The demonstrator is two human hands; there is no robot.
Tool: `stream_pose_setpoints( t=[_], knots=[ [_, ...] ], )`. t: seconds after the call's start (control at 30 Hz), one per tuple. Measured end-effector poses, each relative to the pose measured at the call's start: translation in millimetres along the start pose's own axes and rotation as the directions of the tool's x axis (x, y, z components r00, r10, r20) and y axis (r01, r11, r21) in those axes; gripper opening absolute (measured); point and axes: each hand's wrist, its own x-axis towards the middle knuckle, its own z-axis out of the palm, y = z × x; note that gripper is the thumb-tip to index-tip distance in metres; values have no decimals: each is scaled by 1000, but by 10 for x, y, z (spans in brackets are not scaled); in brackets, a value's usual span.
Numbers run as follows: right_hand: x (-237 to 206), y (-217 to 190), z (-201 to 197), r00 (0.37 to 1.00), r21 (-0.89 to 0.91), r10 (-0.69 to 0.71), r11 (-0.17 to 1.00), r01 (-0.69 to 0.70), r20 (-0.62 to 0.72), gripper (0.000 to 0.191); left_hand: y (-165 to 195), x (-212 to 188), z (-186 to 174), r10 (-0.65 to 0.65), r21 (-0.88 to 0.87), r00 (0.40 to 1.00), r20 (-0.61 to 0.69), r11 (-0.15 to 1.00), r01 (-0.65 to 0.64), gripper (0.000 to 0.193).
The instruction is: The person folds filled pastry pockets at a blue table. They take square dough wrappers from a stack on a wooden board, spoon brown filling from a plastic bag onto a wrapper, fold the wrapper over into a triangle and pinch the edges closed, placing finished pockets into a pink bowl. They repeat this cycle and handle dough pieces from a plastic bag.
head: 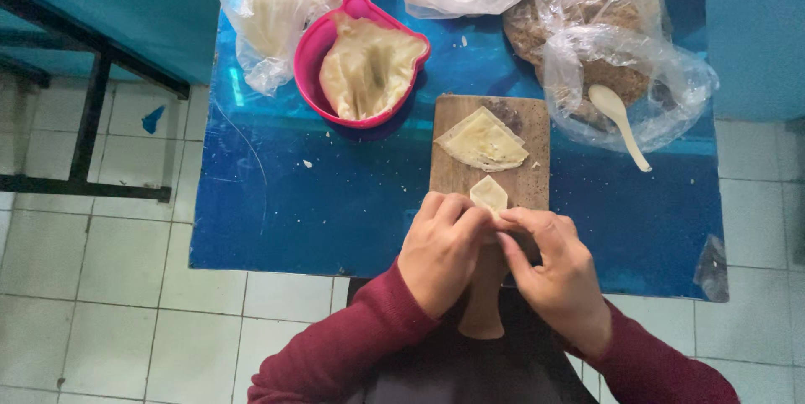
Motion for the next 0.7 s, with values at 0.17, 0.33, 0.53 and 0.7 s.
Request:
stream_pose_setpoints(
  t=[0.17, 0.33, 0.53, 0.7],
  knots=[
    [111, 23, -221, 974, -322, -130, 929, 185, 184, 33, -33, -5, -65, 26, 39, 998, 57, 999, -28, 31],
    [185, 90, -253, 954, -368, -225, 885, 285, 199, 27, -42, 46, -199, 95, 29, 987, 129, 995, -99, 29],
    [306, 193, -188, 978, -193, -108, 971, 143, 178, 12, -34, 83, -207, 112, 56, 972, 207, 990, -126, 31],
    [267, 102, -262, 971, -225, -100, 963, 150, 218, 20, -89, 120, -138, 148, 111, 971, 189, 979, -171, 15]
  ],
)
